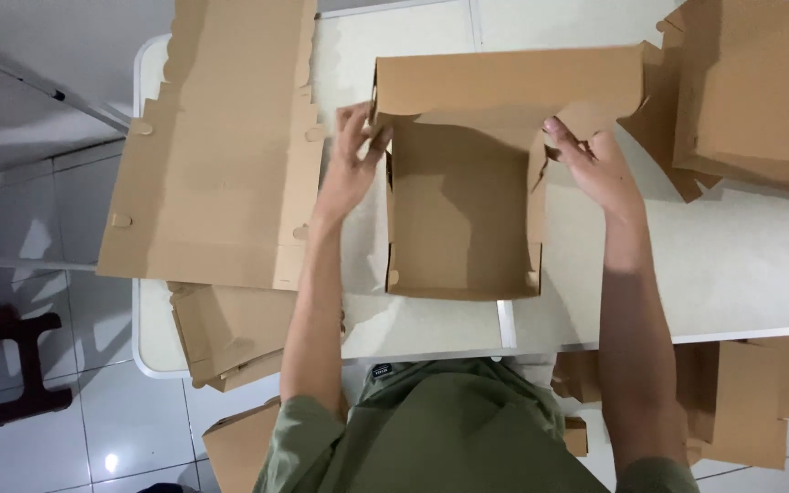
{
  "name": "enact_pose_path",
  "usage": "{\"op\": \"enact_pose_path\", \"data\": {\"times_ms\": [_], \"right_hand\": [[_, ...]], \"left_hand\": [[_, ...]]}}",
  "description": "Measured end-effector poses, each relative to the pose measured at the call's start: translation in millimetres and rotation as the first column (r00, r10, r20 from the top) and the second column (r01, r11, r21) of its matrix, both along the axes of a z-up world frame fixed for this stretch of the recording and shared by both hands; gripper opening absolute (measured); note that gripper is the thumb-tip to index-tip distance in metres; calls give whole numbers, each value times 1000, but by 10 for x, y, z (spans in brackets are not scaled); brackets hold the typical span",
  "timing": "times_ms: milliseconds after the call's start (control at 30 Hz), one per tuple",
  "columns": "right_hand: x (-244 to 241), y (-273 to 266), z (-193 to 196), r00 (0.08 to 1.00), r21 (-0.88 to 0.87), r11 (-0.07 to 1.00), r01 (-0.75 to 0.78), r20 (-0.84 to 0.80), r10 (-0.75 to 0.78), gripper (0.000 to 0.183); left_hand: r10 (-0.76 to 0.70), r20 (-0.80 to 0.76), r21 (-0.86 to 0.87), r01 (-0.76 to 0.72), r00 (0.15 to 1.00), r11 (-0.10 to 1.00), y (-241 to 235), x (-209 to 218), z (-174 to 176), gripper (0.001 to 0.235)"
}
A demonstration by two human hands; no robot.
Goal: Folding and assembling cardboard boxes from flat pre-cut sheets.
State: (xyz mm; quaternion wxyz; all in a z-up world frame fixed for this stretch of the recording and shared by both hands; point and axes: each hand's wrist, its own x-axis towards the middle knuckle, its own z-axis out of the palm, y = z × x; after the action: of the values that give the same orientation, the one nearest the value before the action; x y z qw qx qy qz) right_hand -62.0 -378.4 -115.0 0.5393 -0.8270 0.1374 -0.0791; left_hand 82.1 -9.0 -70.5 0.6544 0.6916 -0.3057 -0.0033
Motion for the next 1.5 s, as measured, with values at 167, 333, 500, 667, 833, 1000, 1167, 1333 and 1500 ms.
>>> {"op": "enact_pose_path", "data": {"times_ms": [167, 333, 500, 667, 833, 1000, 1167, 1333, 1500], "right_hand": [[-33, 463, 433, 984, 164, 985, -55, 174, 26, 25], [-306, 492, 913, 901, 168, 902, -399, 254, 351, 48], [-642, 489, 1304, 917, 355, 853, -383, 37, 396, 57], [-825, 917, 1510, 933, 120, 993, 11, -358, 33, 67], [-1337, 1260, 1200, 938, 176, 972, 157, -335, -91, 78], [-1433, 1619, 1124, 981, 487, 861, 148, 41, -192, 80], [-1349, 1422, 546, 972, 547, 835, 67, 153, -179, 85], [-1233, 1506, 431, 965, 552, 831, 69, 175, -196, 89], [-1181, 1584, 449, 972, 459, 879, 130, 117, -205, 79]], "left_hand": [[-45, 134, 309, 1, 990, 951, 214, -159, 351, 45], [-86, 40, 464, 58, 996, 884, 458, -281, 206, 52], [-10, -410, 315, 151, 912, 937, 643, -760, 462, 56], [9, -609, 351, 260, 793, 900, 546, -1327, 664, 89], [61, -664, 392, 277, 745, 877, 452, -1642, 852, 83], [44, -703, 169, 107, 710, 980, 340, -1755, 677, 60], [22, -752, 27, -3, 659, 1000, 333, -1665, 322, 51], [95, -702, 98, -36, 706, 994, 398, -1602, 129, 48], [125, -747, 164, -1, 653, 987, 445, -1533, 323, 56]]}}
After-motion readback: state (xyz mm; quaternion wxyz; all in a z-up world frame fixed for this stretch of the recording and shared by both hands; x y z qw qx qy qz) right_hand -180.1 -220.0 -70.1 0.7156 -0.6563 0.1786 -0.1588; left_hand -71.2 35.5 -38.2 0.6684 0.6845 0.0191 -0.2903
